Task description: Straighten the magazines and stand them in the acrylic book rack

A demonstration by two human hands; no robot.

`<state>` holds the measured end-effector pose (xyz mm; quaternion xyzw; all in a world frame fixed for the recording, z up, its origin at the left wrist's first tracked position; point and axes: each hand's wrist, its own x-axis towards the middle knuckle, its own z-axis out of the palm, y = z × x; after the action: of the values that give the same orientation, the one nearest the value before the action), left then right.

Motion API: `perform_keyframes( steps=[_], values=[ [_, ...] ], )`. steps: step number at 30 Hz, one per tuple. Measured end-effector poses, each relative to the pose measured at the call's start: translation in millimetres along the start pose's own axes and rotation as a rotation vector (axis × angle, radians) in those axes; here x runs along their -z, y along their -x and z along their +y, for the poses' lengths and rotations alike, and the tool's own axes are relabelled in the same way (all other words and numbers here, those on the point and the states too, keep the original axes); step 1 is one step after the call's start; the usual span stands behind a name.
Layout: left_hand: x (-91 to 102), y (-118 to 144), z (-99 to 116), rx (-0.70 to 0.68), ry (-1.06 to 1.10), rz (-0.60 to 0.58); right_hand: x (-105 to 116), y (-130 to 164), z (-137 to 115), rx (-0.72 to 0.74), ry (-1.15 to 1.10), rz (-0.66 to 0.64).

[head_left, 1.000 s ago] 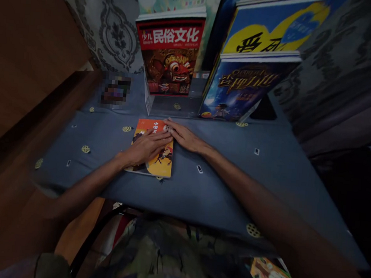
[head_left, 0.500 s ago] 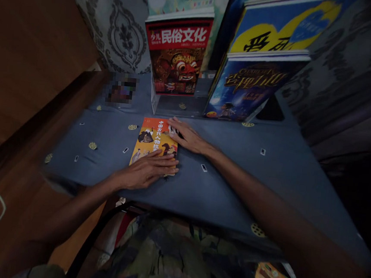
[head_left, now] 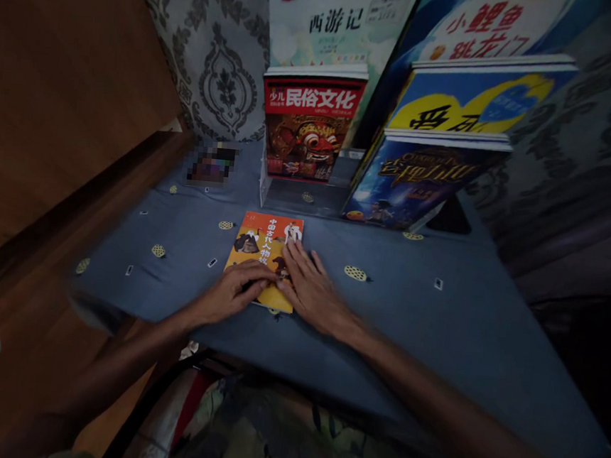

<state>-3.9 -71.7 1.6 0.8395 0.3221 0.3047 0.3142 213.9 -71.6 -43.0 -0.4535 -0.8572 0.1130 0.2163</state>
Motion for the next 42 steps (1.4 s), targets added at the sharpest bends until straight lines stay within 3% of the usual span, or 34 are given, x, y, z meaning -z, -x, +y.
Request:
perform_keyframes(
  steps=[3,8,11,18,28,36,39,42],
  values=[
    [6.3,0,-10,0.037,-0.114,0.005,0,8,-9,0.002,0.012,-0.016],
    [20.1,-11,-33,0.093,-0.348,-0.156,2,14,-14,0.017,0.011,-0.030],
    [25.5,-27,-50,0.159,-0.415,-0.177,1,14,-13,0.015,0.015,-0.026],
    [29.4,-60,-79,0.324,-0.493,-0.128,1,14,-13,0.004,0.056,-0.070],
    [20.1,-49,-73,0.380,-0.544,0.044,8,-5,-1,-0.059,0.041,-0.105],
    [17.4,-38,-76,0.352,-0.347,0.239,-4,-30,16,-0.126,-0.058,-0.037],
    [17.7,-38,-80,0.358,-0.133,0.349,-7,-31,17,-0.111,-0.082,-0.014],
    [16.8,-42,-81,0.480,0.223,0.500,-7,-30,16,-0.116,-0.086,-0.017]
  ],
)
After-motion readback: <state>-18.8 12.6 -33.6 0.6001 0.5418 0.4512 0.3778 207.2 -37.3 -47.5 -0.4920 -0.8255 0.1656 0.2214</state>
